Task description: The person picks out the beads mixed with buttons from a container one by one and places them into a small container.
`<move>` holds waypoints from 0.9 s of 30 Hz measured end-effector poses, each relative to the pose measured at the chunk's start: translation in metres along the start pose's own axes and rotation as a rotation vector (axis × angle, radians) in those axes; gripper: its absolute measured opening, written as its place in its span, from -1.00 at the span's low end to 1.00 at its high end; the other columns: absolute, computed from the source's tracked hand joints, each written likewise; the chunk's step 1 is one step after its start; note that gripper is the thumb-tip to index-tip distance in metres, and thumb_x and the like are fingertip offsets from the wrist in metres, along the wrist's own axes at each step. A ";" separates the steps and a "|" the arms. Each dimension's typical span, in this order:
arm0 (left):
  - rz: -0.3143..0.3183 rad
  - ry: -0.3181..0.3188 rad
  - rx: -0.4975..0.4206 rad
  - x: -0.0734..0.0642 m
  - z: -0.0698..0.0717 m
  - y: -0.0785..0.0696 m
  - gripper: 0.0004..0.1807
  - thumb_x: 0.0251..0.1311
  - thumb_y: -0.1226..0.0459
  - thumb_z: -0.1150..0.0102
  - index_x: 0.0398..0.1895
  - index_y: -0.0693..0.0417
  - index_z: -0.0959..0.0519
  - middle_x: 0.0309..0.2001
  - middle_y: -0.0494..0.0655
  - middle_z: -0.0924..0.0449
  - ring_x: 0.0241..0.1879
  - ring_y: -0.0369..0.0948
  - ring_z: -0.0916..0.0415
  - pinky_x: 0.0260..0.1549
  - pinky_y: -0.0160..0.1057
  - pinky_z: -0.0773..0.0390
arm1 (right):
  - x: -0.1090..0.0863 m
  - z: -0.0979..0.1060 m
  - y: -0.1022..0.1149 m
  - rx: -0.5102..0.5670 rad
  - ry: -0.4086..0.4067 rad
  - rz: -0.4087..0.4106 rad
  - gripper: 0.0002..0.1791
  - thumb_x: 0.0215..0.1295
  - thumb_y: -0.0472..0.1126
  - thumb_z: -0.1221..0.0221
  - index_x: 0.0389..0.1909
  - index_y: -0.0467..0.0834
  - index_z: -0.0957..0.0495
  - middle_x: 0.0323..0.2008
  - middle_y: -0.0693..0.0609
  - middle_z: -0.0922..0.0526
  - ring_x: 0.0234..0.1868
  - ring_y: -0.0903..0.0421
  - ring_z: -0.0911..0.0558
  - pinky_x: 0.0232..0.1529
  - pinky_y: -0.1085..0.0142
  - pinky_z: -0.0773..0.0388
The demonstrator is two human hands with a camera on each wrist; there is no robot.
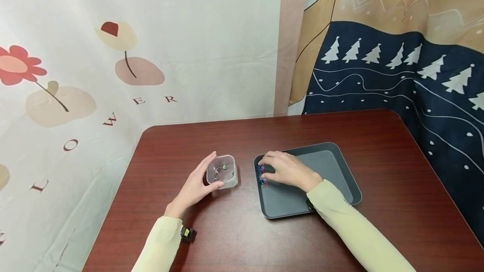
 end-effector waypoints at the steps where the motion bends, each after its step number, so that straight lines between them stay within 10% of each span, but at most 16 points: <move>1: 0.000 -0.001 0.000 0.000 0.000 0.000 0.07 0.11 -0.03 -0.54 0.63 0.01 -0.18 0.61 -0.16 -0.15 0.54 -0.07 -0.17 0.46 0.09 -0.23 | 0.000 -0.001 -0.001 0.002 0.009 -0.005 -0.55 0.27 -0.02 -0.45 0.13 -0.09 -0.71 0.08 0.03 -0.67 0.12 0.05 -0.62 0.20 0.07 -0.60; 27: -0.001 0.009 0.008 0.002 0.001 0.001 0.08 0.10 0.00 -0.56 0.62 0.09 -0.19 0.60 -0.12 -0.16 0.54 -0.07 -0.18 0.46 0.07 -0.23 | 0.005 -0.026 0.009 -0.054 0.072 0.129 -0.76 0.28 -0.05 -0.44 -0.10 -0.06 -0.76 -0.14 0.11 -0.69 -0.07 0.15 -0.64 0.04 0.17 -0.64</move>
Point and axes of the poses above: each hand's wrist, its own x-axis towards the middle knuckle, its own z-axis out of the back of the hand, y = z × x, the point moved 9 cm from there along x, towards the middle knuckle
